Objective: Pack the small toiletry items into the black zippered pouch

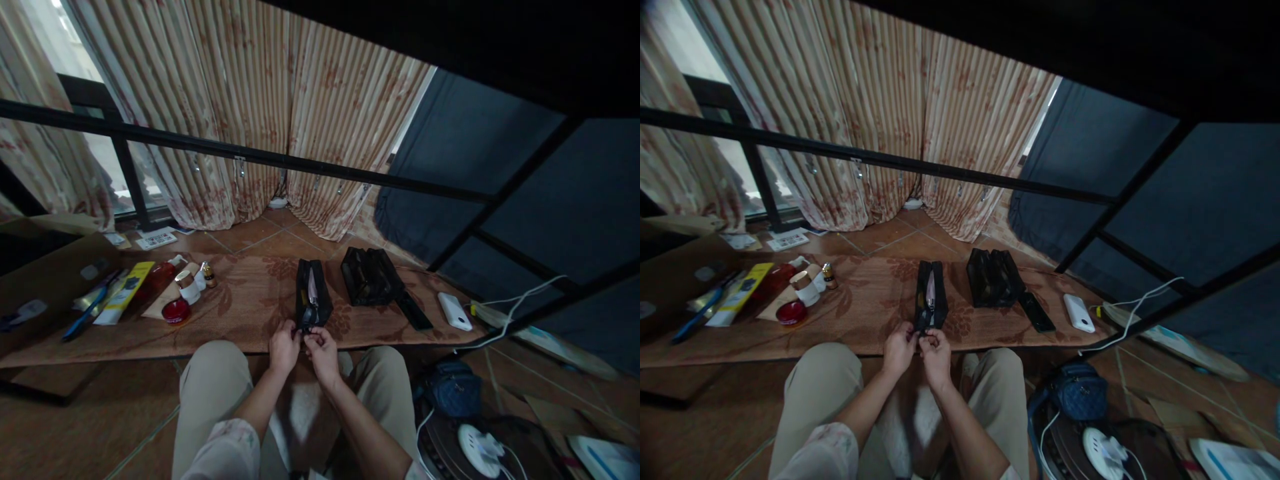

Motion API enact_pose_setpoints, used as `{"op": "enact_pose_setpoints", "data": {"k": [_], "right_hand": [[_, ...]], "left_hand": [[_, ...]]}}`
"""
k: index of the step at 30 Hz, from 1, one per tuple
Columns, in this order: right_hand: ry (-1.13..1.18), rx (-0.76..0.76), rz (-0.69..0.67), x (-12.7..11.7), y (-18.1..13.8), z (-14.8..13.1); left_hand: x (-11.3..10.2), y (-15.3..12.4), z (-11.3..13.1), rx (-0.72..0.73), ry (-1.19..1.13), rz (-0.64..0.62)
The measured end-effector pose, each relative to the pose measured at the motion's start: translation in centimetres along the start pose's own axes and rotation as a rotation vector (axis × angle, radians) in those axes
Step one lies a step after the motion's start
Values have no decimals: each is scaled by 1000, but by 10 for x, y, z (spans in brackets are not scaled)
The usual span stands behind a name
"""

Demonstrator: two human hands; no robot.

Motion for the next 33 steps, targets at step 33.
{"op": "enact_pose_setpoints", "data": {"k": [33], "right_hand": [[77, 84, -5, 7, -9, -20]], "left_hand": [[2, 1, 5, -27, 137, -30]]}}
Point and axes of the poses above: each hand's wrist, its own y-axis towards the middle knuckle, its own x-axis out of the palm, z = x × y, the point moved 1 cm from there along y, towards the middle knuckle, and after that the axes turned 9 degrees about y, right-handed, at the moved point
